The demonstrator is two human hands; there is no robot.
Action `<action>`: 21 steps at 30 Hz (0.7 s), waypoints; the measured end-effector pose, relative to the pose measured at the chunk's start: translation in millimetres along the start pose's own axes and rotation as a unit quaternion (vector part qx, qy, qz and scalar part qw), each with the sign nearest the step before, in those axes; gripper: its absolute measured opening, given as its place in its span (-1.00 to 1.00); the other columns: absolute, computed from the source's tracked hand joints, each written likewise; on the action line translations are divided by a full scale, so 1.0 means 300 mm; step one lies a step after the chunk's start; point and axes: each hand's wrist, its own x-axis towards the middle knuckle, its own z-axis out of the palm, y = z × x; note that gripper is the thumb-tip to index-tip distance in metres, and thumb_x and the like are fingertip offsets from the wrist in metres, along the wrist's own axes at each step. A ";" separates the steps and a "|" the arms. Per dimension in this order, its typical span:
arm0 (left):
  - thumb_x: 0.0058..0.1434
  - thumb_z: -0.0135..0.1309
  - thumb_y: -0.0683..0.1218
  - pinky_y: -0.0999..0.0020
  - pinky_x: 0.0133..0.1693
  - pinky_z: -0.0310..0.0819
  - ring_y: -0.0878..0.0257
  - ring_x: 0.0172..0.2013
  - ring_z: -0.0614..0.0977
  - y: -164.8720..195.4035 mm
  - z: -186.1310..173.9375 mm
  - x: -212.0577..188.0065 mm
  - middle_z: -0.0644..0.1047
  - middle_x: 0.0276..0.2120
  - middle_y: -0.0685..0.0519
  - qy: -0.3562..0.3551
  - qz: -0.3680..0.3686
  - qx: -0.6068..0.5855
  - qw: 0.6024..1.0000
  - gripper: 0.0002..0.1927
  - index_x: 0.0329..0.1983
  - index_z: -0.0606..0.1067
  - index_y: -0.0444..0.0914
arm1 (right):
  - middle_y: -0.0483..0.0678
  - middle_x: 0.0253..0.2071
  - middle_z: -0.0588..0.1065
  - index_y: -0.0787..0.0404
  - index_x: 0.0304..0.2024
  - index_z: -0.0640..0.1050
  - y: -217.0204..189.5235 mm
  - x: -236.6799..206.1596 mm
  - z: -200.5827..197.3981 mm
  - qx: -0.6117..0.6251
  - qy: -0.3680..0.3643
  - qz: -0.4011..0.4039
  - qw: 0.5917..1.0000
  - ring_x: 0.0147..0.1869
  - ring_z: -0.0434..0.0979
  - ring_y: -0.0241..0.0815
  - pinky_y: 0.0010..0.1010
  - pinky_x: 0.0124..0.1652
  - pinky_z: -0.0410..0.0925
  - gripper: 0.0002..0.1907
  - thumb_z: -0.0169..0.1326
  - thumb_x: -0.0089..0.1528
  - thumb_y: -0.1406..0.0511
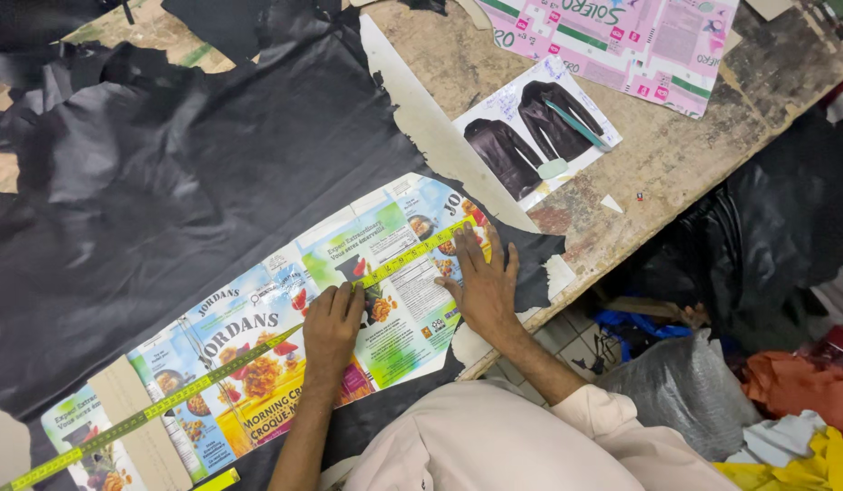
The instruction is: The person places a patterned paper template on a black leather-like material, traces the outline with a marking tool, and cuts along the lines with a rotary cutter. The person then removes the cut piece, sets aside scraps, and prepares another sheet of material for cutting.
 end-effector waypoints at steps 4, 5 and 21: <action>0.07 0.19 -0.22 0.18 -0.03 0.54 0.02 0.03 0.60 -0.012 0.018 -0.004 0.55 0.04 -0.08 0.006 -0.010 0.006 1.000 -0.60 0.02 0.57 -0.32 | 0.11 0.51 0.12 0.29 0.42 0.26 0.004 -0.003 0.007 -0.002 0.015 -0.003 1.000 0.57 -0.09 0.26 0.40 0.33 -0.16 -0.15 0.08 0.25 -0.08; 0.06 0.19 -0.23 0.18 -0.02 0.55 0.02 0.05 0.61 -0.017 0.021 -0.004 0.55 0.05 -0.09 0.000 -0.010 0.007 1.000 -0.59 0.03 0.57 -0.33 | 0.12 0.51 0.11 0.29 0.42 0.26 0.004 -0.002 0.009 -0.003 0.018 -0.002 1.000 0.58 -0.09 0.26 0.39 0.34 -0.16 -0.15 0.08 0.26 -0.08; 0.04 0.20 -0.26 0.20 -0.03 0.60 0.01 0.07 0.64 -0.047 0.027 0.015 0.57 0.04 -0.09 -0.005 0.011 -0.079 0.997 -0.65 -0.06 0.57 -0.33 | 0.10 0.51 0.11 0.20 0.44 0.26 -0.002 -0.009 0.005 -0.007 0.030 -0.004 1.000 0.59 -0.09 0.23 0.33 0.37 -0.14 -0.19 0.09 0.28 -0.07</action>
